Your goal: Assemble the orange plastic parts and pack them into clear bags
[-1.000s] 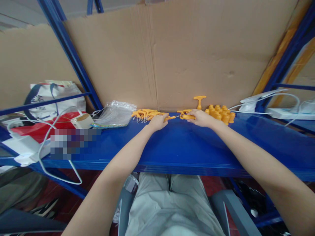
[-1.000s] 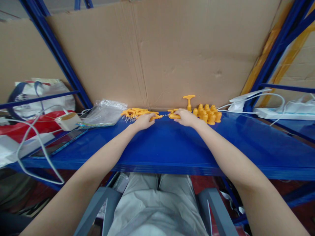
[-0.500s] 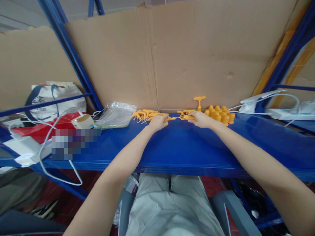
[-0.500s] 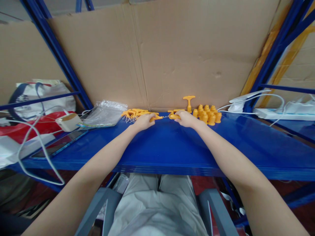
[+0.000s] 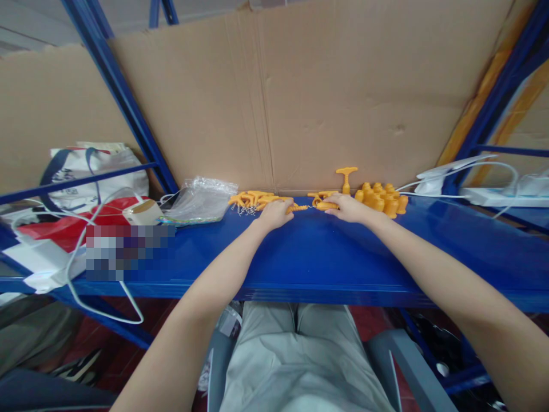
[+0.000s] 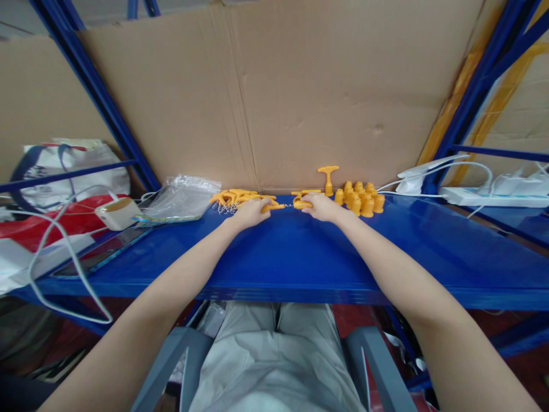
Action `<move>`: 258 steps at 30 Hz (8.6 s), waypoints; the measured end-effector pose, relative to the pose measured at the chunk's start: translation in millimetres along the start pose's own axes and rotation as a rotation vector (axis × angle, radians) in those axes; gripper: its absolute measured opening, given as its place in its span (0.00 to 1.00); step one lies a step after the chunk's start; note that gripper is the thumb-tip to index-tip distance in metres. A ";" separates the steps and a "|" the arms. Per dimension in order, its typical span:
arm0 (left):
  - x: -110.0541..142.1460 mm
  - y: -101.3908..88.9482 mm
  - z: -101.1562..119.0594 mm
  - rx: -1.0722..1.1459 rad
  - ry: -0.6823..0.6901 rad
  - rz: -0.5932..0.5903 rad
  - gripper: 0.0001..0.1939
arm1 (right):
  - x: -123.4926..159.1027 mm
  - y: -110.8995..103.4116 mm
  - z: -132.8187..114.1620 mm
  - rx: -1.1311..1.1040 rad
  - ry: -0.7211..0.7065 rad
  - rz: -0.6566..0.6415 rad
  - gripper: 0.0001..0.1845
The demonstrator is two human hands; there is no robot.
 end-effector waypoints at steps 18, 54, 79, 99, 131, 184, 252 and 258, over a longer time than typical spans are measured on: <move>-4.2 -5.9 2.5 0.342 0.095 0.131 0.10 | -1.7 6.7 -0.9 -0.148 -0.062 0.091 0.24; 0.9 -22.8 -8.0 0.407 0.017 0.164 0.10 | 20.2 18.5 1.6 -0.892 0.589 0.092 0.28; -2.0 -24.8 -11.3 0.506 0.048 0.217 0.11 | 15.9 6.8 -3.5 -0.949 0.465 0.099 0.18; 1.3 -29.5 -7.4 0.484 0.049 0.184 0.10 | 15.8 -2.1 -0.3 -0.899 0.428 0.113 0.22; 4.4 -31.4 -4.0 0.437 0.075 0.215 0.10 | 12.0 -0.3 -7.7 -0.936 0.410 0.088 0.20; -13.5 22.3 -27.8 0.199 -0.041 0.010 0.22 | 20.9 -31.8 17.5 0.257 0.345 0.248 0.17; 1.3 -27.7 -3.6 0.144 -0.139 0.189 0.15 | 57.3 -55.2 79.9 0.420 0.662 0.202 0.22; -1.0 -18.4 -5.1 0.132 -0.144 0.168 0.14 | 32.7 -51.9 53.3 0.384 0.333 0.307 0.13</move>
Point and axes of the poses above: each hand's wrist, its own x-axis away from the middle knuckle, its own y-axis out of the palm, z = x × y, the point moved 10 cm from there along -x, towards the middle knuckle, and after that the axes turned 14 degrees about -y, right-handed, at the moved point
